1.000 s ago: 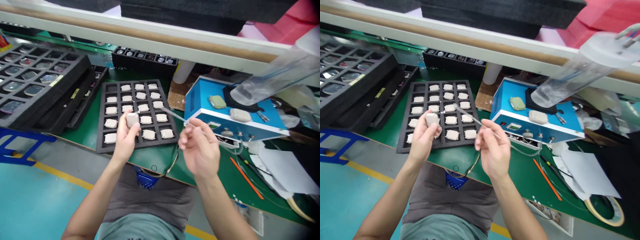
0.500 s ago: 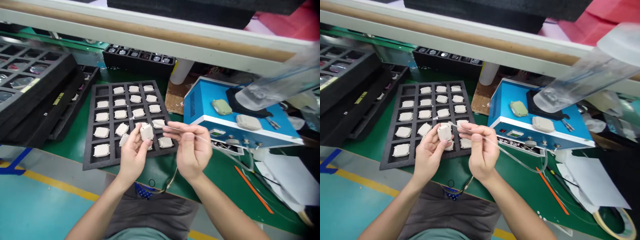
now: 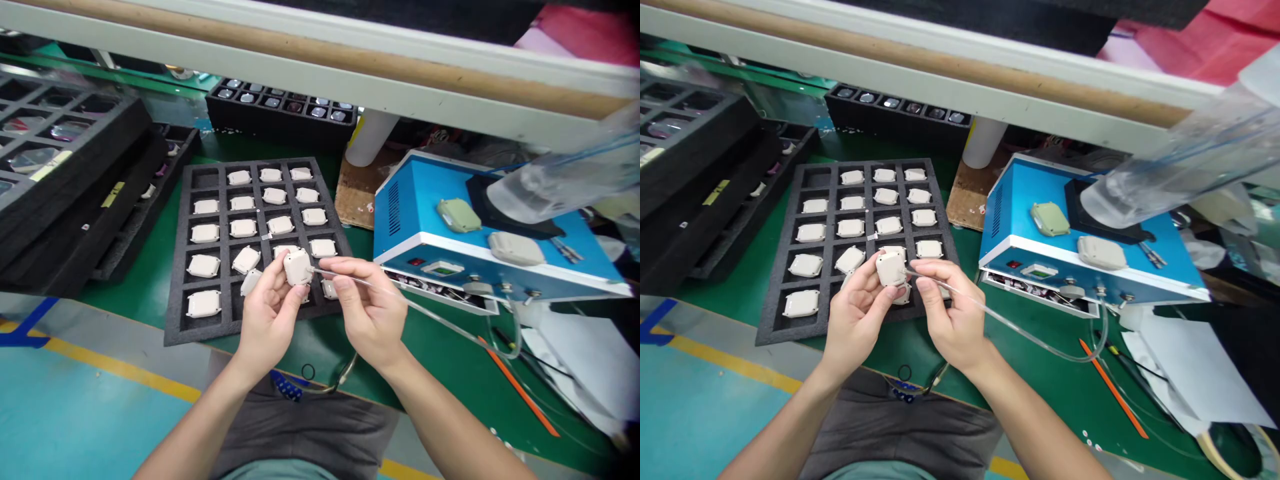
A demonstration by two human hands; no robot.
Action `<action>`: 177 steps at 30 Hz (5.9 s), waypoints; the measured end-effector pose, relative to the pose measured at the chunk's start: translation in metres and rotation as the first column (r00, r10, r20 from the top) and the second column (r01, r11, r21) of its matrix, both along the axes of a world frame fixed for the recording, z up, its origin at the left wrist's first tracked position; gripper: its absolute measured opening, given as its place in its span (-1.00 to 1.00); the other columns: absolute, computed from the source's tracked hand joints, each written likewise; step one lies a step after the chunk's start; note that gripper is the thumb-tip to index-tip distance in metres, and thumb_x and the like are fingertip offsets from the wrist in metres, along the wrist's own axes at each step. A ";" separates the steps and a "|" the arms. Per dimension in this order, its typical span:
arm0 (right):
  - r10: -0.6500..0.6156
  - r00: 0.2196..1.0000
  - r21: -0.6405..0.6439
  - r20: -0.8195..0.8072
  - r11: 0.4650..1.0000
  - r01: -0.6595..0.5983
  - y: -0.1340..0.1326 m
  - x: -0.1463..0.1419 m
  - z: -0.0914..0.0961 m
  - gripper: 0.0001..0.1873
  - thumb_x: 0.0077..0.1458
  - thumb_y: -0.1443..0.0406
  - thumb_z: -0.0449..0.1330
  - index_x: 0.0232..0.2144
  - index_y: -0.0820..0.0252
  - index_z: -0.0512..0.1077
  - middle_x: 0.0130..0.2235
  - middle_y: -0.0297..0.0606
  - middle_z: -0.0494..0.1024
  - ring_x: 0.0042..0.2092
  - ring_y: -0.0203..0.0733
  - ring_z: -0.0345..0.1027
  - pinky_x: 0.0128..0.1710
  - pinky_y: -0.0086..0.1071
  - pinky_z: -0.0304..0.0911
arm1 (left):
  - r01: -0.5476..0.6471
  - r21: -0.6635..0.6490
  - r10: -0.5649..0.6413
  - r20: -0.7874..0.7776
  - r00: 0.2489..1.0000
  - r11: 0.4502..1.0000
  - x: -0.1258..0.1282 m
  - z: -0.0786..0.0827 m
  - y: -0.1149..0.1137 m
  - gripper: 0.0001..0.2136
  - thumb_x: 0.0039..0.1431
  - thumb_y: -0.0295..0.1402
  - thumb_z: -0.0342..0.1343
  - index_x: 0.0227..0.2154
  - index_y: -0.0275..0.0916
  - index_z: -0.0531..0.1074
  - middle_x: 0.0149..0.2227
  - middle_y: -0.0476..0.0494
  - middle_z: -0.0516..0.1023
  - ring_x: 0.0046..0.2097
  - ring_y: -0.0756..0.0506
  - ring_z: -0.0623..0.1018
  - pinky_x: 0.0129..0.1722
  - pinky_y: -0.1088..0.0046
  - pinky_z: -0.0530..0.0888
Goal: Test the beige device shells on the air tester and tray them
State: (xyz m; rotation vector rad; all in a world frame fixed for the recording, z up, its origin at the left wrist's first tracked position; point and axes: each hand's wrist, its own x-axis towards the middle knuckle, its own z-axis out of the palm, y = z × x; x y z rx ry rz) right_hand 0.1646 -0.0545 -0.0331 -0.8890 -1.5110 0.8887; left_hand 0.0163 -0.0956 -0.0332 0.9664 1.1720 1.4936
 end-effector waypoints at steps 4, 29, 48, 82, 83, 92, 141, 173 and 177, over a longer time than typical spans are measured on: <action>-0.007 0.999 -0.021 -0.040 1.000 0.006 -0.001 -0.002 0.000 -0.88 0.40 0.21 0.22 -0.12 0.03 0.56 -0.08 -0.19 0.73 0.01 -0.02 0.65 0.06 -0.07 0.58 | -0.002 -0.007 0.002 -0.004 1.000 1.000 0.000 -0.001 0.000 -0.42 0.33 -0.24 0.29 0.35 -0.21 0.33 0.32 -0.38 0.49 0.31 -0.30 0.53 0.24 0.16 0.57; -0.025 0.988 0.008 -0.154 1.000 0.026 0.000 -0.006 -0.001 -0.87 0.39 0.29 0.25 -0.10 0.10 0.61 -0.11 -0.24 0.76 -0.05 -0.12 0.70 -0.02 -0.25 0.65 | 0.034 0.056 -0.028 -0.115 0.993 0.998 0.001 -0.008 -0.002 -0.51 0.38 -0.42 0.19 0.34 -0.23 0.36 0.30 -0.29 0.54 0.29 -0.22 0.56 0.27 0.26 0.55; -0.017 0.988 -0.020 -0.155 1.000 0.014 0.000 -0.005 0.000 -0.87 0.39 0.28 0.25 -0.11 0.08 0.61 -0.10 -0.23 0.74 -0.04 -0.10 0.68 0.00 -0.20 0.64 | 0.020 0.042 -0.012 -0.167 0.986 0.999 0.001 -0.007 -0.002 -0.52 0.36 -0.40 0.19 0.32 -0.20 0.39 0.28 -0.26 0.55 0.28 -0.23 0.57 0.25 0.23 0.58; 0.056 0.971 0.031 -0.233 0.998 -0.050 0.014 -0.012 0.004 -0.87 0.37 0.26 0.24 -0.16 0.10 0.61 -0.11 -0.16 0.73 -0.10 -0.15 0.68 -0.07 -0.30 0.62 | -0.071 0.023 0.074 -0.202 0.977 0.997 -0.001 0.000 0.008 -0.49 0.26 -0.23 0.35 0.24 -0.14 0.49 0.29 -0.29 0.54 0.27 -0.32 0.56 0.17 0.23 0.61; 0.055 0.972 0.029 -0.230 0.998 -0.050 0.014 -0.012 0.004 -0.86 0.37 0.26 0.24 -0.16 0.10 0.61 -0.11 -0.16 0.73 -0.09 -0.15 0.68 -0.07 -0.30 0.62 | -0.071 0.022 0.074 -0.202 0.977 0.997 -0.001 0.000 0.008 -0.49 0.26 -0.23 0.35 0.25 -0.14 0.49 0.29 -0.28 0.54 0.27 -0.32 0.56 0.17 0.24 0.61; 0.047 0.976 0.016 -0.211 0.999 -0.044 0.014 -0.012 0.003 -0.83 0.37 0.20 0.23 -0.17 0.11 0.60 -0.11 -0.15 0.73 -0.09 -0.14 0.67 -0.06 -0.29 0.62 | -0.073 0.029 0.078 -0.207 0.975 0.997 -0.002 0.001 0.007 -0.49 0.26 -0.24 0.36 0.24 -0.17 0.49 0.28 -0.29 0.55 0.25 -0.29 0.58 0.15 0.29 0.62; 0.036 0.990 0.079 -0.140 0.997 -0.026 0.013 -0.013 0.004 -0.84 0.36 0.21 0.23 -0.22 0.08 0.61 -0.13 -0.18 0.74 -0.10 -0.16 0.67 -0.08 -0.31 0.59 | -0.235 -0.082 0.234 -0.022 0.972 0.969 -0.005 0.010 0.014 -0.70 0.20 -0.12 0.40 -0.14 -0.22 0.71 -0.06 -0.16 0.75 -0.08 -0.20 0.72 -0.08 0.24 0.75; 0.050 0.973 0.041 -0.226 0.998 -0.042 0.011 -0.012 0.009 -0.85 0.35 0.25 0.25 -0.22 0.10 0.64 -0.14 -0.18 0.73 -0.09 -0.16 0.64 -0.08 -0.31 0.56 | -0.205 -0.147 0.221 0.104 0.970 0.968 -0.007 0.019 0.020 -0.53 0.07 -0.02 0.45 -0.10 -0.29 0.64 -0.12 -0.23 0.74 -0.21 -0.18 0.74 -0.33 0.37 0.73; -0.082 0.967 -0.089 -0.243 0.994 0.062 -0.014 0.010 0.013 -0.82 0.33 0.17 0.28 -0.24 0.08 0.65 -0.12 -0.19 0.72 -0.07 -0.14 0.64 -0.06 -0.29 0.57 | -0.064 -0.136 0.087 0.172 0.981 0.989 -0.007 0.036 0.011 -0.45 -0.05 -0.15 0.53 -0.03 -0.31 0.56 -0.07 -0.27 0.72 -0.16 -0.22 0.75 -0.31 0.44 0.69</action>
